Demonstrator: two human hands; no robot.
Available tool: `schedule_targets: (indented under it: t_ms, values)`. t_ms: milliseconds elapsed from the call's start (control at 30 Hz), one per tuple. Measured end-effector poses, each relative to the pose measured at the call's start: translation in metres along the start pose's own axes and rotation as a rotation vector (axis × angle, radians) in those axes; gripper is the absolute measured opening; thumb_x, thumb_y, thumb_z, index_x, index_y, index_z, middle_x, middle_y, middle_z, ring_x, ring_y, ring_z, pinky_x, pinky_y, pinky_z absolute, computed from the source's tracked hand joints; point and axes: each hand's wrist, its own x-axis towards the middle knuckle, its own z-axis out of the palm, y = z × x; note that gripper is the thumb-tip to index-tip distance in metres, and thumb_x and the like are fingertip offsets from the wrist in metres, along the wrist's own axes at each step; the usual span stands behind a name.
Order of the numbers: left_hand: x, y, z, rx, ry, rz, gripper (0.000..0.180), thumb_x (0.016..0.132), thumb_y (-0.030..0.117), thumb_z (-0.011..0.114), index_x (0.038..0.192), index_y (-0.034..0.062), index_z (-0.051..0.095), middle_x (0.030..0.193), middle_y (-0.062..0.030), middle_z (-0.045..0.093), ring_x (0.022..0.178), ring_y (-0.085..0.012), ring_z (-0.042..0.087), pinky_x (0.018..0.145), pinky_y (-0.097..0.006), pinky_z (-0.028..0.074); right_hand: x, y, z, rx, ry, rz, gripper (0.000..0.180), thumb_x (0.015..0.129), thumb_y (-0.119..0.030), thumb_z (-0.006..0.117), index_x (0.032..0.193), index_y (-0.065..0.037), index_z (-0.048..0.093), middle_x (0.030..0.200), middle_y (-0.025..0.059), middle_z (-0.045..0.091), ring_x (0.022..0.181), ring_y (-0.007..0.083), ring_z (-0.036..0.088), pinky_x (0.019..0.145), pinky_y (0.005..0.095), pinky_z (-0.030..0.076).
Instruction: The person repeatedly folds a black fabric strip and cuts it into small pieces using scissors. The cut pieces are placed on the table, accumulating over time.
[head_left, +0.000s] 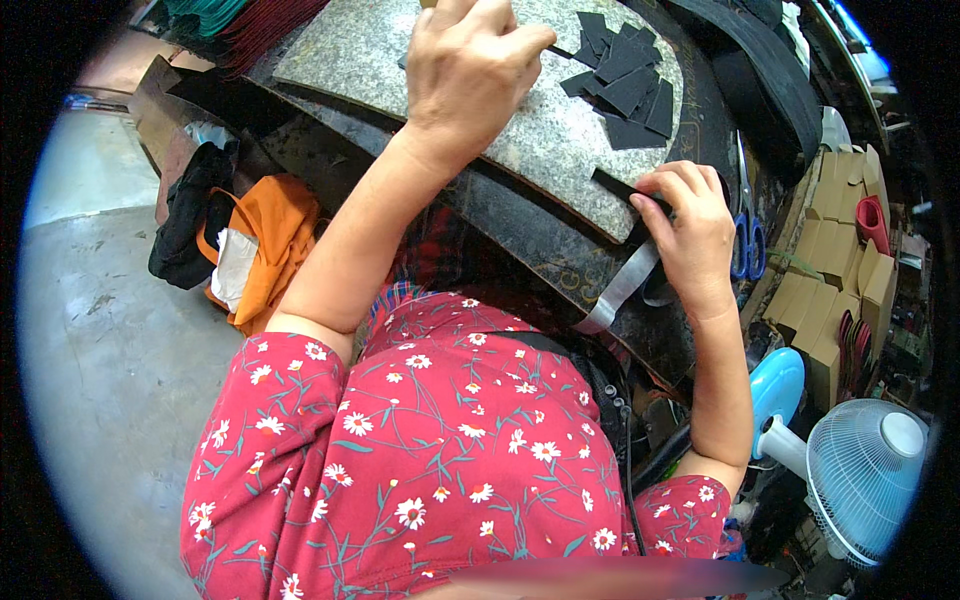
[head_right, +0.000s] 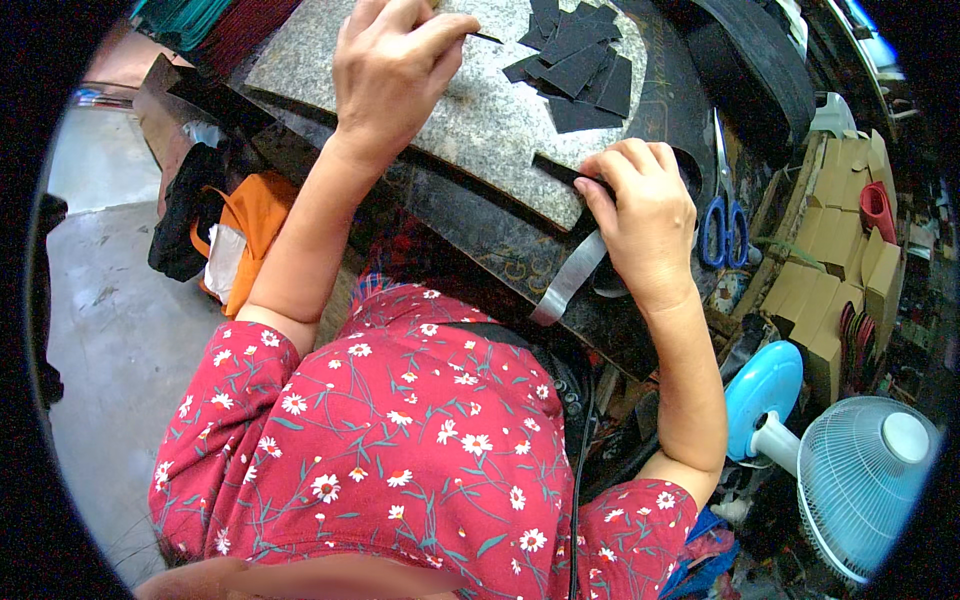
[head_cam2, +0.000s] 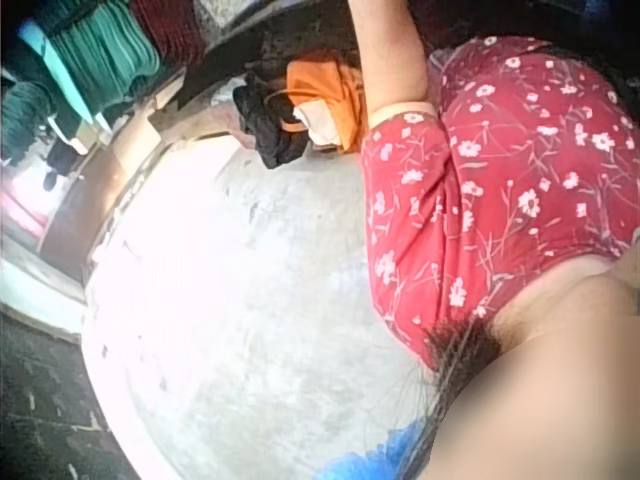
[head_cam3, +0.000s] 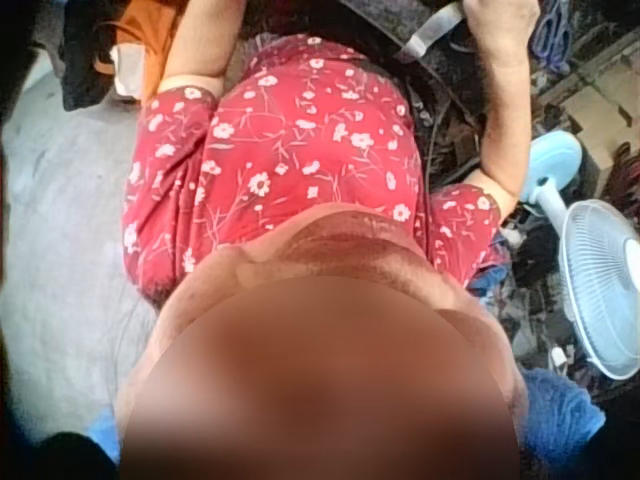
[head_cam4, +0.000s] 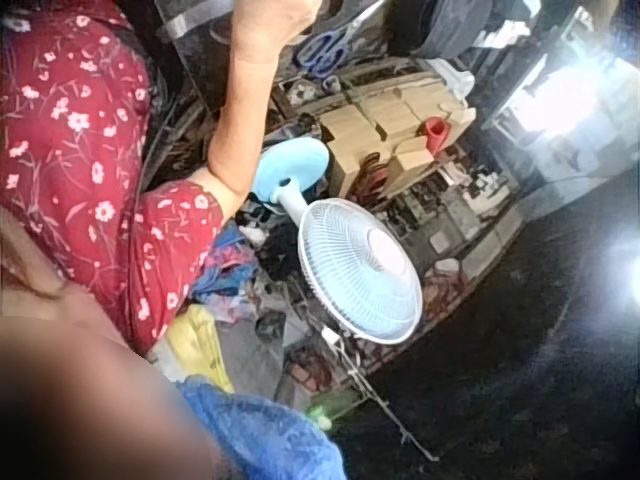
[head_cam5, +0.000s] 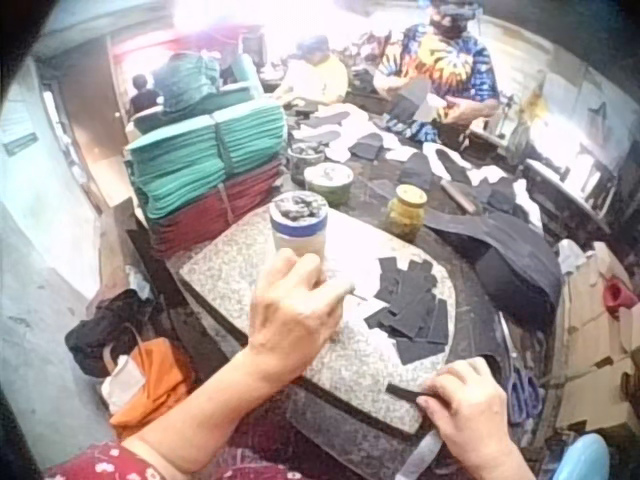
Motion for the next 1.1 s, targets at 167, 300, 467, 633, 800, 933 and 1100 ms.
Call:
schedule_targets:
  t_ms: [167, 300, 467, 633, 800, 933, 1100]
  values:
    - [-0.019, 0.025, -0.011, -1.248, -0.499, -0.755, 0.017, 0.094, 0.011, 0.056, 0.104, 0.0015, 0.066, 0.086, 0.0006, 0.063, 0.081, -0.0061, 0.059, 0.069, -0.023, 0.051, -0.007, 0.017, -0.006, 0.738, 0.026, 0.374, 0.008, 0.086, -0.006, 0.066, 0.093, -0.002, 0.066, 0.086, 0.0041, 0.066, 0.079, 0.0108, 0.06, 0.074, 0.024, 0.047]
    - [-0.025, 0.04, -0.008, -1.53, -0.537, -0.894, 0.017, 0.091, 0.009, 0.06, 0.106, 0.0016, 0.066, 0.097, -0.0034, 0.063, 0.083, -0.0087, 0.061, 0.076, -0.026, 0.056, -0.01, 0.021, -0.02, 0.985, 0.039, 0.516, 0.01, 0.089, -0.007, 0.065, 0.096, -0.001, 0.066, 0.086, -0.0015, 0.064, 0.079, 0.0047, 0.056, 0.072, 0.0191, 0.044]
    - [-0.024, 0.044, -0.005, -1.539, -0.695, -0.891, 0.019, 0.088, 0.006, 0.063, 0.106, 0.0004, 0.066, 0.093, -0.0026, 0.064, 0.083, -0.0092, 0.062, 0.075, -0.024, 0.056, -0.006, 0.011, -0.02, 0.93, -0.107, 0.444, 0.013, 0.089, -0.011, 0.065, 0.095, 0.0, 0.065, 0.082, -0.0035, 0.061, 0.071, 0.0028, 0.049, 0.062, 0.0187, 0.039]
    - [-0.023, 0.048, -0.003, -1.551, -0.758, -0.899, 0.023, 0.089, 0.008, 0.059, 0.109, 0.0013, 0.068, 0.101, -0.0047, 0.067, 0.084, -0.0077, 0.063, 0.075, -0.022, 0.055, 0.006, 0.009, -0.006, 0.932, -0.247, 0.455, 0.015, 0.089, -0.012, 0.065, 0.093, 0.002, 0.065, 0.081, -0.0025, 0.061, 0.072, 0.0032, 0.051, 0.065, 0.0189, 0.041]
    - [-0.024, 0.047, -0.002, -1.605, -0.759, -0.94, 0.026, 0.09, 0.007, 0.052, 0.109, 0.0001, 0.068, 0.102, -0.0055, 0.067, 0.087, -0.0083, 0.063, 0.075, -0.021, 0.055, 0.009, 0.012, 0.001, 0.924, -0.271, 0.426, 0.015, 0.09, -0.013, 0.064, 0.095, 0.001, 0.063, 0.084, -0.0032, 0.06, 0.077, 0.0029, 0.052, 0.069, 0.0181, 0.041]
    - [-0.023, 0.046, -0.003, -1.555, -0.788, -0.926, 0.027, 0.089, 0.007, 0.051, 0.108, 0.0, 0.069, 0.102, -0.0056, 0.067, 0.087, -0.0077, 0.063, 0.075, -0.02, 0.055, 0.008, 0.013, 0.003, 0.987, -0.232, 0.41, 0.016, 0.089, -0.013, 0.065, 0.093, 0.002, 0.065, 0.083, -0.0016, 0.063, 0.076, 0.0038, 0.054, 0.069, 0.0198, 0.044]
    - [-0.023, 0.048, -0.004, -1.54, -0.776, -0.946, 0.027, 0.089, 0.007, 0.051, 0.107, 0.0001, 0.069, 0.1, -0.0052, 0.067, 0.086, -0.0072, 0.063, 0.075, -0.02, 0.055, 0.008, 0.014, 0.001, 0.963, -0.274, 0.445, 0.015, 0.09, -0.013, 0.064, 0.094, 0.002, 0.064, 0.085, -0.0022, 0.062, 0.079, 0.0037, 0.053, 0.072, 0.019, 0.043]
